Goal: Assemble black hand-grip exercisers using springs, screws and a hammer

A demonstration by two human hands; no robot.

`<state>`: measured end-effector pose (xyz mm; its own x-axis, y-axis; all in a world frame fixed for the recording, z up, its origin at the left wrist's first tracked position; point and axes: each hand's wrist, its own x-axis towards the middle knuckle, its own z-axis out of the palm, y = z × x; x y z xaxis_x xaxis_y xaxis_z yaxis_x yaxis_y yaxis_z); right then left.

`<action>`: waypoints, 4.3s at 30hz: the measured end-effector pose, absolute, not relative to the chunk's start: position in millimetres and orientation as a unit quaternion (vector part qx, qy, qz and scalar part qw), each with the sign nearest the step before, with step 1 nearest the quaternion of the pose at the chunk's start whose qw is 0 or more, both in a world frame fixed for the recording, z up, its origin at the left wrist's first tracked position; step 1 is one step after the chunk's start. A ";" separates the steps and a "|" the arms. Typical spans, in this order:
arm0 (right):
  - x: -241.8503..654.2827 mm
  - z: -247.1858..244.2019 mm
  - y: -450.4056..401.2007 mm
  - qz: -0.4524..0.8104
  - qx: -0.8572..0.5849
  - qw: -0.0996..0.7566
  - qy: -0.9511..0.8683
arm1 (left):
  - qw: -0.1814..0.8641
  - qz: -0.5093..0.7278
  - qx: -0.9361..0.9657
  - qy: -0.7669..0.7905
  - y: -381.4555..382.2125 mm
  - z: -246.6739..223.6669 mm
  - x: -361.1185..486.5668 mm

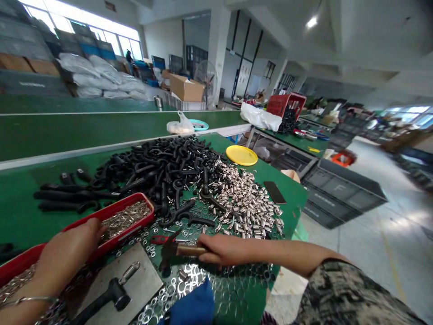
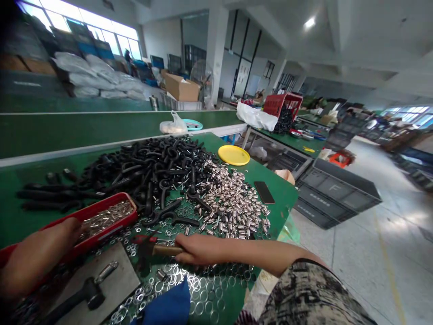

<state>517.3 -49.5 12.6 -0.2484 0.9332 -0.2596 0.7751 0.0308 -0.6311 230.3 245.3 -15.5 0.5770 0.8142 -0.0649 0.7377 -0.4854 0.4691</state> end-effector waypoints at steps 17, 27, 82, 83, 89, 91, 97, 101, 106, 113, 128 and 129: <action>476.0 -19.6 -14.4 0.581 -0.610 0.320 -0.434 | 0.319 0.215 0.793 0.472 102.7 -9.0 170.3; 460.4 -23.0 -3.9 0.534 -0.625 0.274 -0.499 | 0.232 0.169 0.794 0.535 119.7 -36.9 191.5; 407.1 -49.7 95.8 0.193 -0.470 0.150 -0.848 | 0.234 0.237 0.753 0.568 255.7 13.6 91.4; 409.0 -47.2 92.8 0.196 -0.475 0.183 -0.838 | 0.236 0.233 0.758 0.562 269.7 11.7 98.4; 411.3 -25.8 53.2 0.222 -0.458 0.383 -0.771 | 0.143 0.128 0.855 0.482 357.7 -22.3 173.4; 410.2 -27.5 38.5 0.291 -0.478 0.414 -0.718 | 0.112 0.094 0.877 0.457 384.2 -37.9 194.5; 413.6 -44.2 17.9 0.478 -0.527 0.537 -0.453 | 0.143 0.084 0.884 0.436 419.8 -58.5 212.3; 419.2 -38.7 32.8 0.577 -0.504 0.566 -0.305 | 0.126 0.112 0.836 0.522 393.4 -29.5 196.9; 417.9 -33.4 47.4 0.638 -0.504 0.521 -0.262 | 0.150 0.241 0.775 0.564 319.8 24.8 177.7; 388.9 -22.8 46.9 0.452 -0.605 0.471 -0.455 | 0.609 0.283 0.568 0.475 127.6 23.7 189.8; 378.2 -11.1 31.8 0.212 -0.601 0.230 -0.735 | 0.570 0.248 0.594 0.511 51.2 -7.3 194.5; 378.1 -11.4 33.2 0.215 -0.600 0.224 -0.738 | 0.565 0.241 0.602 0.510 52.4 -8.2 196.0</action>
